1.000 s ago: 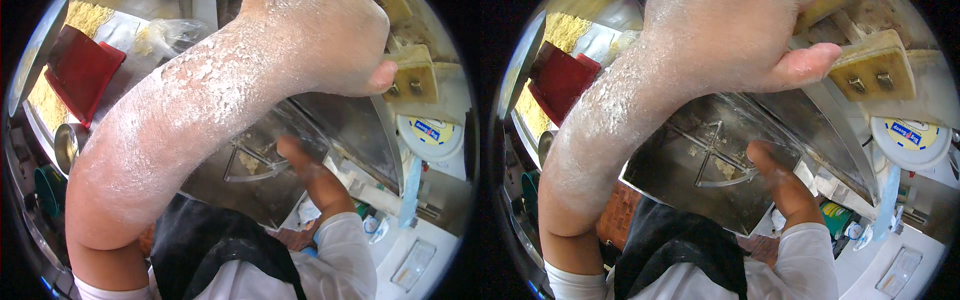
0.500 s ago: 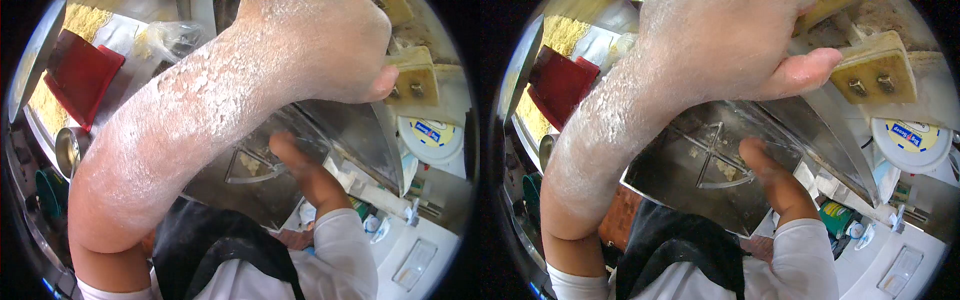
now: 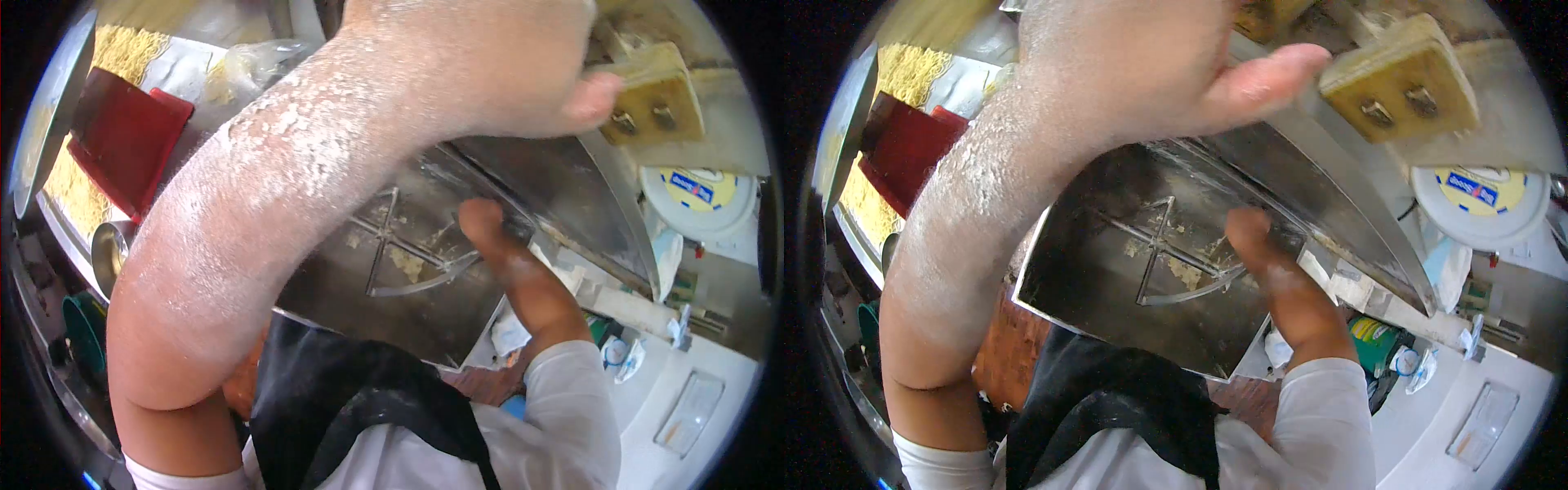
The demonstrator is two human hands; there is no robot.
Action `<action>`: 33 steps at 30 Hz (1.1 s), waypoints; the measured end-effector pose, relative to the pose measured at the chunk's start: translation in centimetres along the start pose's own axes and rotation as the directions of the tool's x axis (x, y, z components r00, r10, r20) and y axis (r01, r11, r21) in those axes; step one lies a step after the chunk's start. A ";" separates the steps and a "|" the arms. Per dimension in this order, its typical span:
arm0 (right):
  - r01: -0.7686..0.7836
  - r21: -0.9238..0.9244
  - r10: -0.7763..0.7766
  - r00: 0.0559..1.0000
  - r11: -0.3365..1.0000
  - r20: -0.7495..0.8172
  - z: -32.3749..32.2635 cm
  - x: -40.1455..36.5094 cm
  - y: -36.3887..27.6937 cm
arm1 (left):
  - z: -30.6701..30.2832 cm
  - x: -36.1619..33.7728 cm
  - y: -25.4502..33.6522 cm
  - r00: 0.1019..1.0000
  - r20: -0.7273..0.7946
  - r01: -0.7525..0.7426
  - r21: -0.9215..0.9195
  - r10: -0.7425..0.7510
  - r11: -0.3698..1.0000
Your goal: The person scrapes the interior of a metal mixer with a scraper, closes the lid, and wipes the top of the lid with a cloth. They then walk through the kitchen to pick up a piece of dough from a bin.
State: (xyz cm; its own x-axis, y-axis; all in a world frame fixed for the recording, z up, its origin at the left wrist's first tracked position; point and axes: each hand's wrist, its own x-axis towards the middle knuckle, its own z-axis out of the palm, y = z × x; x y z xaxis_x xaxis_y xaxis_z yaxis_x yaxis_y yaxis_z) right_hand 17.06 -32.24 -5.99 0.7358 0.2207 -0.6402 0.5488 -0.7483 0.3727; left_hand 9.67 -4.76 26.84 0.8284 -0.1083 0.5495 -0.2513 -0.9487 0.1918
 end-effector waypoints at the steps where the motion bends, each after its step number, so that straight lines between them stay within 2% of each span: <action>1: 0.004 0.102 0.003 0.998 0.995 -0.060 -1.4 -0.9 0.6 | 3.7 0.4 -1.9 0.959 -0.254 -0.129 -0.014 0.121 0.992; 2: 0.012 0.204 0.012 0.993 0.979 -0.120 -2.7 -2.1 1.2 | 3.5 0.3 -1.7 0.956 -0.261 -0.145 -0.020 0.135 0.989; 4: -0.007 0.289 0.049 0.989 0.957 -0.140 -4.9 -7.3 1.8 | 3.0 0.3 -1.2 0.983 -0.173 -0.051 0.052 0.059 0.997; 5: -0.011 0.366 0.073 0.985 0.931 -0.155 -5.1 -10.3 2.1 | 2.8 0.3 -1.0 0.980 -0.180 -0.078 0.037 0.083 0.996; 6: -0.027 0.441 0.076 0.993 0.897 -0.094 -4.6 -12.9 2.8 | 2.6 0.3 -0.9 0.986 -0.161 -0.048 0.035 0.053 0.998; 7: -0.045 0.515 0.075 0.997 0.856 -0.037 -3.7 -15.5 3.6 | 2.5 0.3 -0.7 0.990 -0.142 -0.021 0.035 0.025 0.999; 9: -0.020 0.674 0.068 0.997 0.738 -0.045 -1.7 -21.6 4.5 | 2.2 0.4 -0.2 0.992 -0.126 -0.023 0.024 0.026 0.999; 10: -0.037 0.688 0.094 0.994 0.724 -0.046 -0.7 -24.0 4.8 | 2.0 0.4 0.2 0.992 -0.125 0.019 -0.013 -0.020 1.000; 12: -0.140 0.807 0.169 0.984 0.574 0.051 1.6 -28.3 4.7 | 2.0 0.5 1.0 0.990 -0.088 0.109 -0.045 -0.112 0.993; 13: -0.164 0.823 0.198 0.978 0.544 0.064 3.3 -29.3 4.0 | 2.6 0.5 0.8 0.992 -0.088 0.085 -0.018 -0.086 0.996; 15: -0.061 0.929 0.353 0.932 0.365 -0.077 7.2 -29.2 1.7 | 3.2 0.6 0.7 0.995 -0.099 0.016 -0.009 -0.017 1.000; 16: -0.068 0.937 0.383 0.921 0.343 -0.074 7.8 -29.0 0.5 | 2.9 0.7 0.7 0.998 -0.024 0.065 0.040 -0.065 0.997; 17: -0.184 0.982 0.291 0.942 0.032 0.167 8.0 -28.3 -0.9 | 2.7 0.8 0.6 0.991 0.044 0.118 0.100 -0.123 0.988; 18: -0.318 0.911 0.116 0.927 -0.262 0.357 8.3 -27.6 -2.0 | 2.8 0.9 0.2 0.994 0.037 0.099 0.098 -0.103 0.990; 19: -0.309 0.910 0.121 0.928 -0.276 0.352 9.1 -26.7 -2.6 | 3.3 0.8 -0.2 0.997 0.002 0.072 0.077 -0.073 0.994; 20: -0.210 0.971 0.276 0.946 0.111 0.172 9.9 -25.8 -3.1 | 3.4 0.8 -0.3 0.998 -0.035 0.049 0.059 -0.047 0.997; 21: -0.139 0.860 0.344 0.938 0.491 -0.045 10.3 -25.2 -3.7 | 3.2 0.7 -0.1 0.999 -0.031 0.041 0.060 -0.039 0.997; 22: -0.141 0.863 0.345 0.938 0.486 -0.041 10.4 -24.7 -4.2 | 3.0 0.6 0.2 0.997 -0.007 0.076 0.064 -0.076 0.995; 24: -0.177 0.748 0.336 0.940 0.640 -0.066 9.7 -23.6 -4.9 | 2.8 0.8 0.3 0.993 0.007 0.114 0.071 -0.115 0.991; 27: -0.251 0.695 0.406 0.911 0.674 -0.064 10.5 -21.5 -6.3 | 2.7 0.7 0.1 0.994 0.018 0.104 0.109 -0.106 0.989; 28: -0.248 0.688 0.400 0.914 0.682 -0.067 10.6 -20.8 -6.4 | 2.5 0.6 0.4 0.994 0.020 0.109 0.054 -0.110 0.993; 30: -0.278 0.587 0.277 0.956 0.760 0.095 8.4 -19.3 -5.2 | 2.3 0.4 0.9 0.991 0.023 0.129 0.000 -0.129 0.992; 33: -0.330 0.542 0.335 0.938 0.773 0.093 6.0 -17.0 -3.3 | 2.3 0.7 0.5 0.996 0.042 0.073 0.101 -0.077 0.992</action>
State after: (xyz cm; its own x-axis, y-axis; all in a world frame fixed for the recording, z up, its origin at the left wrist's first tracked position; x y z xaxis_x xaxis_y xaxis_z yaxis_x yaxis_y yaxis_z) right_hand 0.40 -37.27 -0.35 0.8367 -0.1018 -0.5382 -0.0336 -0.9903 0.1350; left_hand 11.24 -5.95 25.42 0.8655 -0.0470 0.4987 -0.1387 -0.9792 0.1483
